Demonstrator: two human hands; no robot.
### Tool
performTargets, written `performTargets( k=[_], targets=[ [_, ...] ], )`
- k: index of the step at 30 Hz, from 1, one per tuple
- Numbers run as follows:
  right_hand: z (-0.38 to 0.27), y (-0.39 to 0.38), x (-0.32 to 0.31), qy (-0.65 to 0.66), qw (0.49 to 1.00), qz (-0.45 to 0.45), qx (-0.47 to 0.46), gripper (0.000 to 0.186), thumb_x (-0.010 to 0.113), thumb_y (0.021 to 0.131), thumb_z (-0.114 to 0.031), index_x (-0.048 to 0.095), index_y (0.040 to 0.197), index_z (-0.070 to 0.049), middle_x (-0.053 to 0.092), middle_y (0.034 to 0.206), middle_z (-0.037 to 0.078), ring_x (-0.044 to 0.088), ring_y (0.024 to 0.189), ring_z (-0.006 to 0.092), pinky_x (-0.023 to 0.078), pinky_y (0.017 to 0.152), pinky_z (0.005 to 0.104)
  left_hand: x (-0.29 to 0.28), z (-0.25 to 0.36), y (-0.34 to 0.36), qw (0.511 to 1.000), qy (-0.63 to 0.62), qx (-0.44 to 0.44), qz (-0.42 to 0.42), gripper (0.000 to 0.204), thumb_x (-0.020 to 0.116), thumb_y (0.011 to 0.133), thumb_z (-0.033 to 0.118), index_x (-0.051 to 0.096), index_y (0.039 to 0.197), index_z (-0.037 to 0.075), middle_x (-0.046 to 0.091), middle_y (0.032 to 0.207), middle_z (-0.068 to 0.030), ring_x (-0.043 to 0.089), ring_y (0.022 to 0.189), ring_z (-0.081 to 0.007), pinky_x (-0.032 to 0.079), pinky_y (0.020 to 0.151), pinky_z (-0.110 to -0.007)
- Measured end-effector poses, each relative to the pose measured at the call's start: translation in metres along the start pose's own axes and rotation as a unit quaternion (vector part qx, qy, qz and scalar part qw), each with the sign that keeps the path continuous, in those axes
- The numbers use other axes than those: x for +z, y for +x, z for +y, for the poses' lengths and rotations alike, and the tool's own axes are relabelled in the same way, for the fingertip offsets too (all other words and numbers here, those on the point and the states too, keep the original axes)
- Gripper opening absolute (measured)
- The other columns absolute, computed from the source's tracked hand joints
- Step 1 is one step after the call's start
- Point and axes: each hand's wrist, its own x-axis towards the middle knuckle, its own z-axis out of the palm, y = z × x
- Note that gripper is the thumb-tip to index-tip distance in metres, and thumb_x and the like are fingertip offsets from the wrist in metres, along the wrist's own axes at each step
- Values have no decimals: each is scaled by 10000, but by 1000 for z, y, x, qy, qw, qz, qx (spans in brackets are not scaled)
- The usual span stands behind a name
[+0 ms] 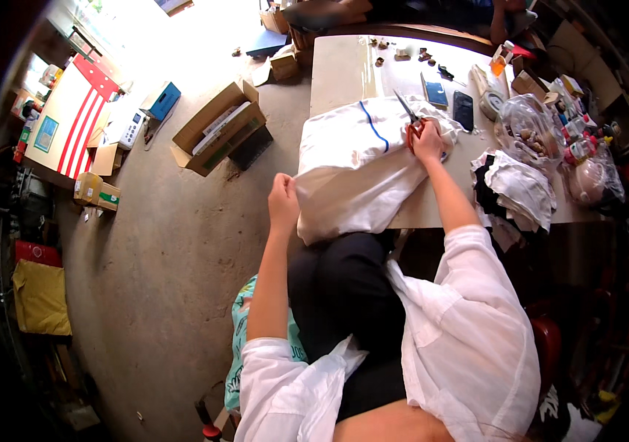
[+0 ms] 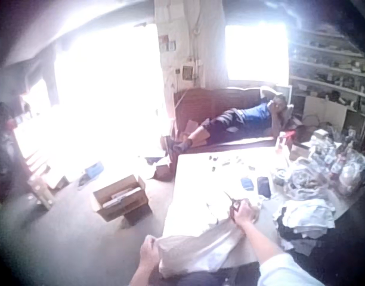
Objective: The person sits on the floor and uses orange-handled scissors to cut a white fabric with blue stripes into strips. They repeatedly fold and trim the fabric, placing cut pieces aside on the table.
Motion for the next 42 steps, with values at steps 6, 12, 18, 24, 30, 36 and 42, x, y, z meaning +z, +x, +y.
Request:
performTargets(
  k=[6, 12, 18, 24, 30, 36, 42],
  targets=[
    [-7, -78, -33, 221, 972, 40, 71, 418, 673, 814, -381, 509, 941, -18, 605, 804, 127, 598, 748, 310, 456, 691, 408, -3, 28, 37, 996, 33, 33, 70, 142, 508, 922, 146, 497, 849, 24, 526, 704, -87, 508, 639, -199, 430, 622, -328],
    [-5, -165, -55, 200, 966, -26, 162, 398, 729, 748, -327, 540, 908, -15, 620, 861, 127, 608, 801, 297, 464, 709, 406, 6, 66, 81, 993, 22, 13, 114, 169, 543, 888, 148, 537, 841, -15, 585, 752, -134, 561, 695, -231, 452, 664, -345],
    [-8, -173, -53, 286, 923, -116, 230, 454, 699, 778, -342, 548, 1001, 25, 633, 926, 158, 640, 781, 290, 487, 717, 387, -4, 163, 124, 981, -161, -22, 104, 201, 486, 912, 153, 523, 767, 21, 551, 684, -60, 521, 573, -159, 440, 537, -295],
    [-26, -177, -98, 638, 673, -143, 346, 424, 586, 885, -419, 498, 1052, -40, 606, 982, 116, 626, 703, 192, 538, 589, 282, 39, 231, 6, 921, -313, -151, -176, 246, 525, 910, 330, 568, 907, 88, 538, 696, -14, 530, 580, -125, 442, 474, -286],
    [-42, -194, -153, 691, 618, -129, 353, 346, 609, 881, -377, 492, 926, -55, 518, 789, 30, 512, 623, 115, 445, 572, 265, 76, 169, -92, 856, -229, -49, -461, 193, 546, 915, 166, 629, 981, 6, 636, 995, -48, 566, 924, -111, 436, 859, -256],
    [16, -216, -133, 541, 788, -114, 272, 271, 731, 773, -70, 490, 896, -64, 510, 796, -7, 508, 660, 85, 416, 595, 212, 54, 80, -72, 956, -183, -188, -129, 165, 603, 818, 78, 642, 964, 14, 637, 860, -16, 558, 762, -82, 457, 724, -226],
    [45, -216, -144, 419, 890, -18, 179, 259, 715, 756, -50, 469, 838, -47, 453, 766, -13, 452, 677, 75, 401, 631, 222, 60, -51, -27, 973, 27, -206, 101, 305, 649, 781, 249, 627, 954, -2, 647, 914, -168, 618, 831, -296, 481, 769, -367]
  ],
)
